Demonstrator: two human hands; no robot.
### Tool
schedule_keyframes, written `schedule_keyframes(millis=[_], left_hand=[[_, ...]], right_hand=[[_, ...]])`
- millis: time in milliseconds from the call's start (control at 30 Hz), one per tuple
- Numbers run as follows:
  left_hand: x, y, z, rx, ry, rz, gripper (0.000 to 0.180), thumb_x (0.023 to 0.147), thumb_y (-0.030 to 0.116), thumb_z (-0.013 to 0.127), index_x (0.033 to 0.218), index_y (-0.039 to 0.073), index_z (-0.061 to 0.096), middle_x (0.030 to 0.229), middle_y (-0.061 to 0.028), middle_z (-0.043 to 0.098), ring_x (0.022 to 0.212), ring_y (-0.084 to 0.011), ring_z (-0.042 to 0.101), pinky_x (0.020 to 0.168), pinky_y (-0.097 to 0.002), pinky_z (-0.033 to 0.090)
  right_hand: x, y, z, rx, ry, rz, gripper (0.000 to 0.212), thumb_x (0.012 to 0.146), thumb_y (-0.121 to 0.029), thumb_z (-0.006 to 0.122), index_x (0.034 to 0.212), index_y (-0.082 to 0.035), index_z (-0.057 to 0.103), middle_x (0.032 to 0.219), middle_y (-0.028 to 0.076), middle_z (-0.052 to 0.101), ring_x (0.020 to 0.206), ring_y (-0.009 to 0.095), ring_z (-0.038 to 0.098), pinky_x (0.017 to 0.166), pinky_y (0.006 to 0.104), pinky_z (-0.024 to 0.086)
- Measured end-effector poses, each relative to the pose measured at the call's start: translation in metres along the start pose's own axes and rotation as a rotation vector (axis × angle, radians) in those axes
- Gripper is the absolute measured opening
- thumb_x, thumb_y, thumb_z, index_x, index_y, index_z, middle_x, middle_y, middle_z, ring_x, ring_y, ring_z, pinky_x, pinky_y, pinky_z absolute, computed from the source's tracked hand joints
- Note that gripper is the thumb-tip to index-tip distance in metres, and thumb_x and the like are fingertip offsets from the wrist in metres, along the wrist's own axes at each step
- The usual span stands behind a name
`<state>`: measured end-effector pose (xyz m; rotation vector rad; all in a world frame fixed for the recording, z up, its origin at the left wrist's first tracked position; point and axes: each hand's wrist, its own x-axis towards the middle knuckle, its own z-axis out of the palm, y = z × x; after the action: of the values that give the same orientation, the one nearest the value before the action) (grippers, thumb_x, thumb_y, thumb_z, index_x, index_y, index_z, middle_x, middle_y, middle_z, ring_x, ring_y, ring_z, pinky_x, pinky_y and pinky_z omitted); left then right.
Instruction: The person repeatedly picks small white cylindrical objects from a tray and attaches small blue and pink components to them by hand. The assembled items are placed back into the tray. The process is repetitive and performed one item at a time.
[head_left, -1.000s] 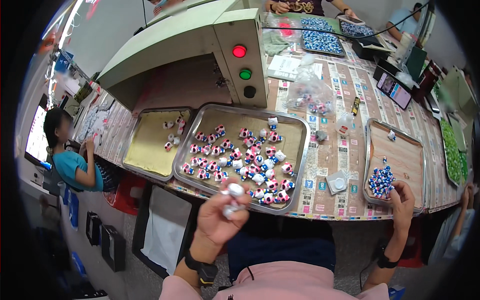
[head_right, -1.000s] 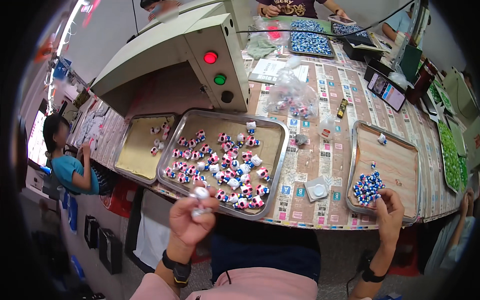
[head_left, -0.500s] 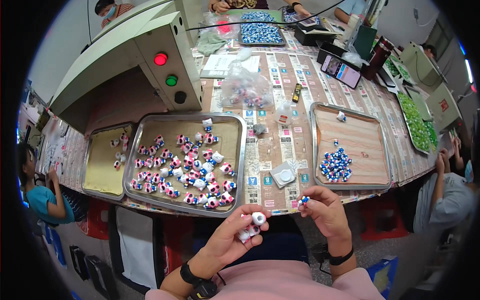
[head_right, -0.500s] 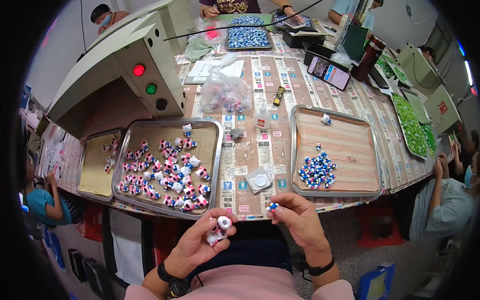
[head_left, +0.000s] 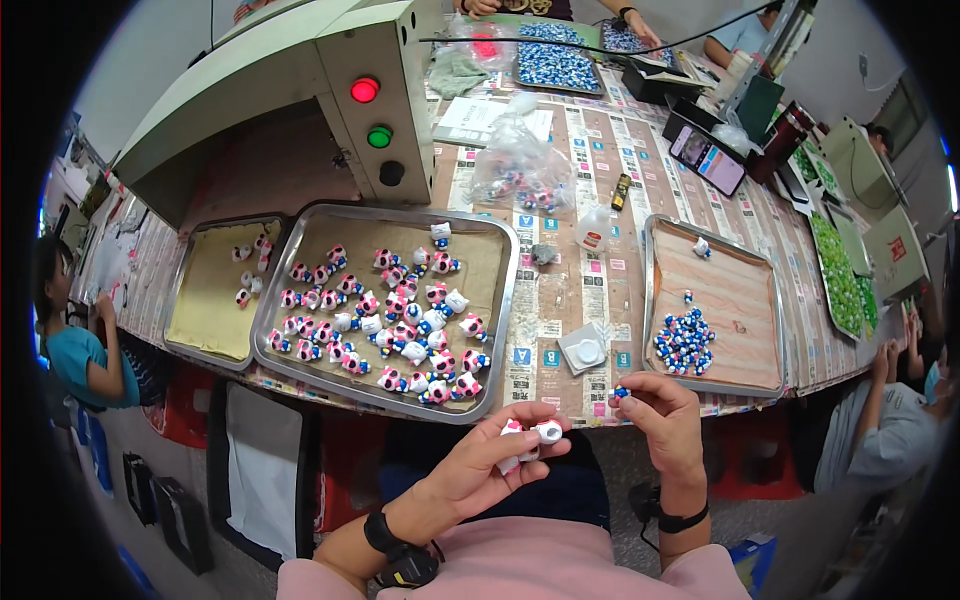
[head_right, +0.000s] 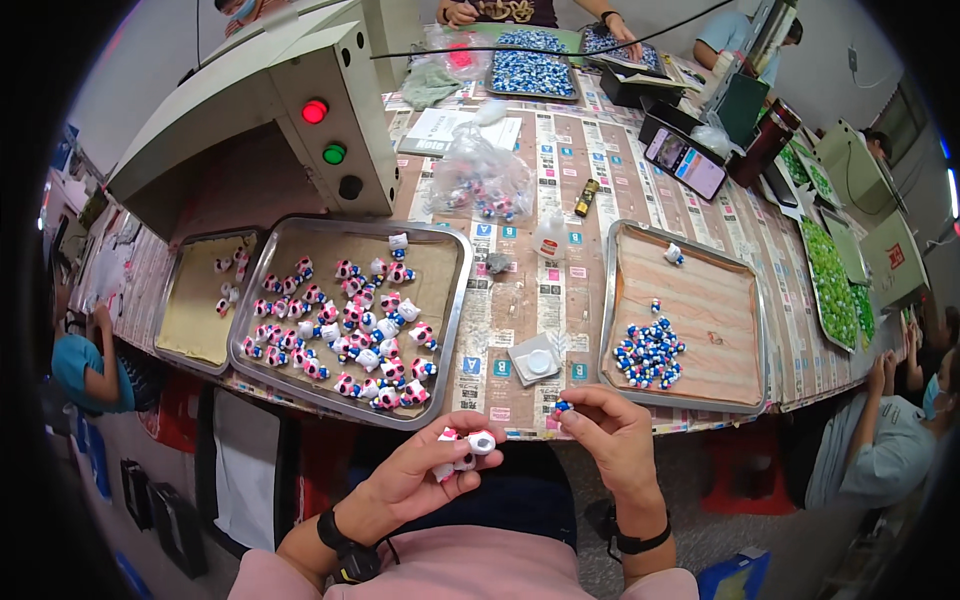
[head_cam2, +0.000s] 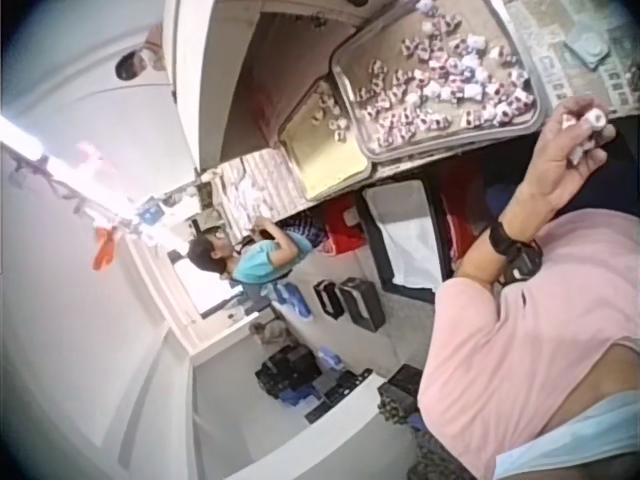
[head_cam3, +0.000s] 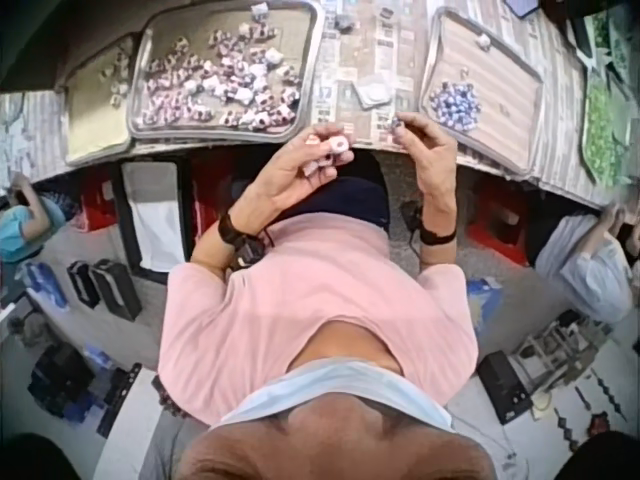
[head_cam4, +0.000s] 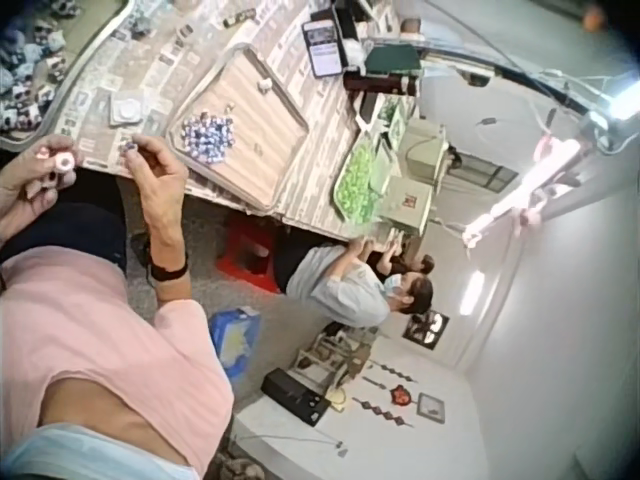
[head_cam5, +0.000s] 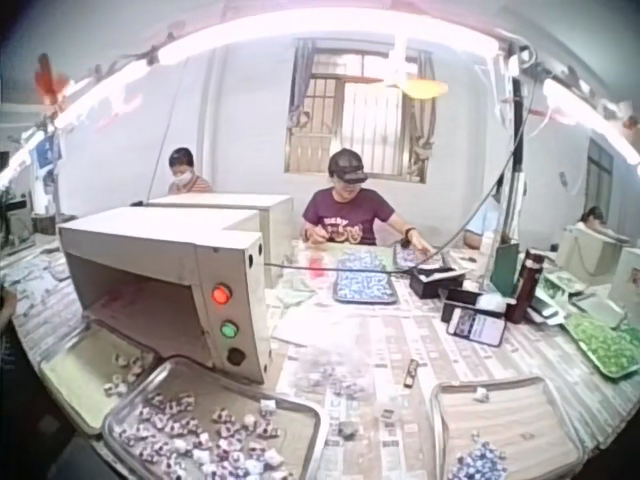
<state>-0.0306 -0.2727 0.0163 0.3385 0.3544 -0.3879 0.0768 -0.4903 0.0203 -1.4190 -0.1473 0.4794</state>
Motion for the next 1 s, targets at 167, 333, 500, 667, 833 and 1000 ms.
schedule_keyframes(millis=[167, 333, 500, 667, 833, 1000], left_hand=[[-0.003, -0.001, 0.001, 0.125, 0.023, 0.067, 0.027, 0.093, 0.004, 0.058, 0.12, 0.005, 0.055, 0.123, -0.0115, 0.057, 0.104, -0.0192, 0.062, 0.078, -0.0282, 0.057], [-0.002, -0.005, -0.01, 0.056, 0.038, 0.06, 0.03, 0.092, 0.005, 0.059, 0.122, 0.006, 0.055, 0.122, -0.0105, 0.058, 0.104, -0.0188, 0.062, 0.08, -0.0281, 0.056], [-0.005, -0.003, -0.002, 0.103, 0.013, 0.056, 0.033, 0.094, 0.008, 0.059, 0.126, 0.003, 0.052, 0.119, -0.0076, 0.055, 0.107, -0.0161, 0.06, 0.081, -0.0237, 0.056], [-0.007, -0.002, -0.005, 0.111, 0.018, 0.048, 0.036, 0.093, 0.009, 0.06, 0.127, 0.002, 0.051, 0.115, -0.0065, 0.056, 0.101, -0.0145, 0.062, 0.076, -0.0226, 0.055], [-0.003, -0.005, -0.013, 0.141, 0.023, 0.061, 0.034, 0.093, 0.005, 0.059, 0.126, 0.003, 0.052, 0.114, -0.0093, 0.059, 0.099, -0.0164, 0.062, 0.074, -0.0247, 0.054], [-0.002, -0.007, -0.007, 0.087, 0.082, 0.077, 0.033, 0.092, 0.005, 0.06, 0.125, 0.004, 0.053, 0.111, -0.0078, 0.06, 0.097, -0.0152, 0.061, 0.075, -0.0244, 0.053]], right_hand=[[0.012, 0.0, 0.004, -0.171, 0.067, -0.172, 0.019, 0.084, 0.006, 0.064, 0.103, 0.006, 0.065, 0.095, 0.005, 0.064, 0.082, 0.012, 0.065, 0.071, 0.024, 0.055], [0.025, -0.002, 0.009, -0.508, 0.08, -0.342, 0.02, 0.082, 0.005, 0.067, 0.101, 0.002, 0.069, 0.096, 0.008, 0.063, 0.079, 0.01, 0.062, 0.065, 0.0209, 0.05], [0.038, -0.004, 0.022, -0.814, 0.101, -0.399, 0.019, 0.079, 0.002, 0.069, 0.098, -0.002, 0.069, 0.089, 0.009, 0.065, 0.071, 0.016, 0.063, 0.06, 0.0261, 0.049], [0.049, 0.001, 0.027, -0.93, 0.062, -0.507, 0.016, 0.076, 0.001, 0.069, 0.092, -0.001, 0.067, 0.087, 0.011, 0.064, 0.074, 0.025, 0.063, 0.065, 0.0332, 0.049], [0.053, 0.003, 0.027, -1.012, 0.019, -0.53, 0.015, 0.075, 0.0, 0.069, 0.09, -0.001, 0.066, 0.087, 0.013, 0.064, 0.078, 0.03, 0.063, 0.068, 0.0372, 0.05], [0.055, 0.004, 0.023, -1.035, 0.016, -0.58, 0.016, 0.074, 0.001, 0.071, 0.09, -0.001, 0.068, 0.086, 0.01, 0.066, 0.072, 0.019, 0.063, 0.062, 0.0301, 0.049]])
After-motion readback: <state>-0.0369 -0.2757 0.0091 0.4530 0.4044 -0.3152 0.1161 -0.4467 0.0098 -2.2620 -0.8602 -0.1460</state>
